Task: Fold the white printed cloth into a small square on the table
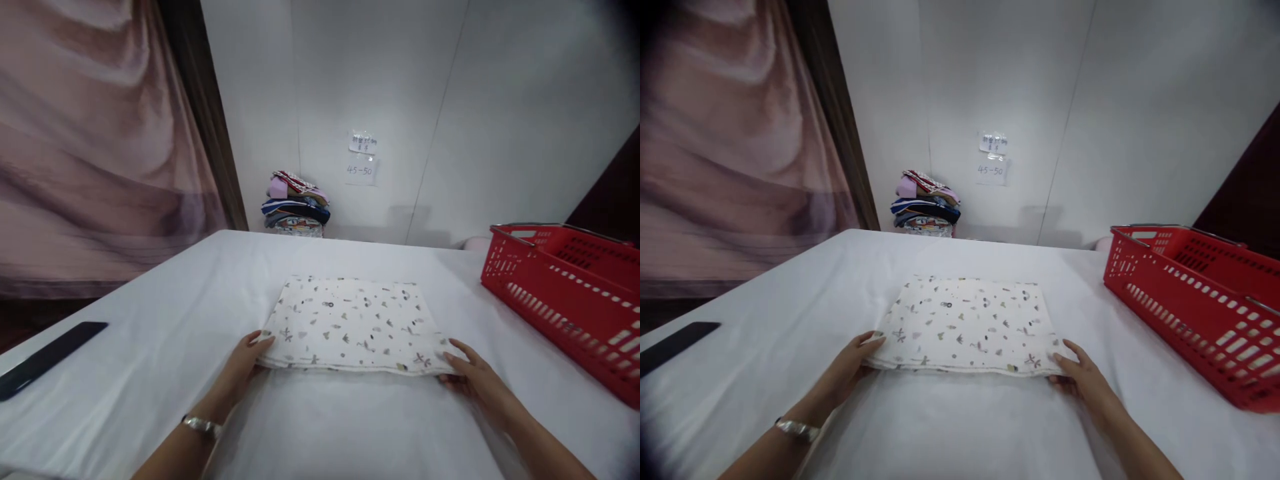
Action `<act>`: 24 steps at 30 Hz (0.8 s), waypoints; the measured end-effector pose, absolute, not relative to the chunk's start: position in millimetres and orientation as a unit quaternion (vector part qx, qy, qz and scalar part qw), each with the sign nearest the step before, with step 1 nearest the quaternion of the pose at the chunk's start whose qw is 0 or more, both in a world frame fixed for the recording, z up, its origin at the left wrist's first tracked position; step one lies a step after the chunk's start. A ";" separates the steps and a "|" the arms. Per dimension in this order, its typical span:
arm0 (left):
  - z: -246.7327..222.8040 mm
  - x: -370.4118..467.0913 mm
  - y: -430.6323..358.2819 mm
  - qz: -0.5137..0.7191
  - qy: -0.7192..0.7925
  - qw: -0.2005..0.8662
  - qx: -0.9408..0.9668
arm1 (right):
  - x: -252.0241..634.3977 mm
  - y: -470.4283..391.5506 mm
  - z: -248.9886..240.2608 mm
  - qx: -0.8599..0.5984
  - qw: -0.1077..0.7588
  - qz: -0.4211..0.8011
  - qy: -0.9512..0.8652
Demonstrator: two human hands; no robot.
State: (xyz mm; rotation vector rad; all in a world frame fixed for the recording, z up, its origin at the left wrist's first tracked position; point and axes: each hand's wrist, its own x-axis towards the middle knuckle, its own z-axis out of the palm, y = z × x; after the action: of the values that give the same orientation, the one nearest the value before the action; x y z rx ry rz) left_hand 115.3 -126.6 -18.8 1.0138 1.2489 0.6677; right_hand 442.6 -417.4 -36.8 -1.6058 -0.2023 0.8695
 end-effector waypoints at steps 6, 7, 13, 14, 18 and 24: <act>-15.7 105.7 -119.0 0.295 0.538 0.615 0.495 | 441.0 -423.6 -36.3 -0.709 0.610 0.320 -0.151; -13.1 106.4 -113.7 0.309 0.531 0.600 0.512 | 444.2 -421.8 -34.1 -0.706 0.615 0.313 -0.158; 48.0 159.4 -55.3 0.433 0.442 0.473 0.628 | 501.2 -364.9 22.4 -0.653 0.677 0.278 -0.195; 65.4 175.1 -42.4 0.453 0.424 0.462 0.634 | 515.8 -349.9 39.4 -0.642 0.688 0.272 -0.200; 134.8 235.6 9.6 0.522 0.359 0.501 0.590 | 572.3 -296.2 111.5 -0.597 0.748 0.169 -0.234; 185.7 303.8 67.6 0.493 0.394 0.474 0.614 | 620.9 -238.5 171.4 -0.645 0.704 0.184 -0.232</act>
State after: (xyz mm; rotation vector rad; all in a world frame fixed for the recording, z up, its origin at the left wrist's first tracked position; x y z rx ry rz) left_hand 303.8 67.6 185.7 1.5027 0.9642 1.2052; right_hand 620.9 -238.5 171.4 -1.4346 -0.5168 0.4103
